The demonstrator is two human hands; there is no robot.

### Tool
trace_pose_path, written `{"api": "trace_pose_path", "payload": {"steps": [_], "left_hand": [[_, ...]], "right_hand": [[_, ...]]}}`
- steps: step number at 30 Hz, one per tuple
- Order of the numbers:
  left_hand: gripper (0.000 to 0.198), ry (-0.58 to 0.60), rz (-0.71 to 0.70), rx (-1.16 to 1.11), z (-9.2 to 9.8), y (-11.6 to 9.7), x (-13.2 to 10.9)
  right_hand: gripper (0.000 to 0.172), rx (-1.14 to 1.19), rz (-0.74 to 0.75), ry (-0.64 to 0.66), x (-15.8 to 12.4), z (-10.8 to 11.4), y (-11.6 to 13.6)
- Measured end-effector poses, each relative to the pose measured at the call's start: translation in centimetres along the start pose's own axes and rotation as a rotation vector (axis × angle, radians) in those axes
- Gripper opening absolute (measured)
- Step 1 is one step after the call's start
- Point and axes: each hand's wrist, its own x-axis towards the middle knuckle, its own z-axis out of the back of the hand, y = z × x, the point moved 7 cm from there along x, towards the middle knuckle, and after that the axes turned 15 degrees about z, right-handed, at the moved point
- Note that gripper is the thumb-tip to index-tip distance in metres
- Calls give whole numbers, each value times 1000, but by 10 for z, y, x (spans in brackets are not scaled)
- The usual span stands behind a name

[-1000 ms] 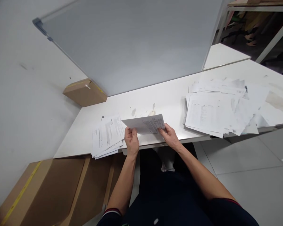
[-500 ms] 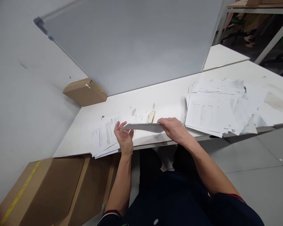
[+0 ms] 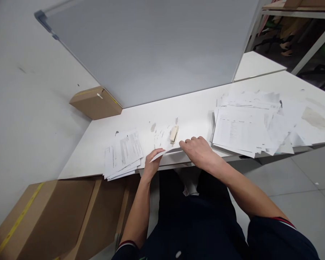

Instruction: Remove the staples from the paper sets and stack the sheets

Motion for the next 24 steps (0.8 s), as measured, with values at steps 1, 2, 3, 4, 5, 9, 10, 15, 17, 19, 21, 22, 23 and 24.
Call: {"api": "trace_pose_path", "payload": {"steps": [1, 2, 3, 4, 5, 9, 10, 15, 17, 19, 21, 22, 23, 24], "left_hand": [[21, 13, 0, -4, 4, -7, -1], [21, 27, 2, -8, 9, -14, -1], [19, 31, 7, -17, 15, -20, -2], [18, 20, 16, -39, 21, -25, -2], [16, -1, 32, -74, 28, -29, -2], [21, -119, 125, -285, 40, -23, 3], [23, -143, 148, -310, 38, -18, 5], [28, -209, 217, -186, 5, 10, 18], [29, -200, 175, -108, -9, 14, 23], [29, -197, 127, -40, -18, 13, 26], [31, -197, 85, 30, -22, 10, 27], [32, -195, 64, 64, -24, 8, 28], [34, -190, 44, 94, -24, 6, 27], [36, -183, 23, 122, -25, 3, 27]], "right_hand": [[19, 23, -1, -16, -3, 4, 0], [16, 63, -8, -36, -7, 8, -1], [14, 127, -20, -55, -12, 9, -3], [15, 214, -36, -76, -16, 8, -5], [19, 324, -51, -98, -21, 4, -7], [31, 951, -151, -224, -36, -44, -7], [32, 1146, -206, -246, -38, -64, -3], [35, 1833, -579, -405, -50, -149, 28], [36, 1899, -671, -488, -54, -165, 34], [36, 1914, -710, -539, -56, -171, 36], [36, 1913, -719, -568, -57, -174, 34], [37, 1913, -723, -578, -57, -175, 33], [37, 1915, -729, -588, -57, -175, 32], [37, 1921, -735, -600, -56, -176, 30]]}}
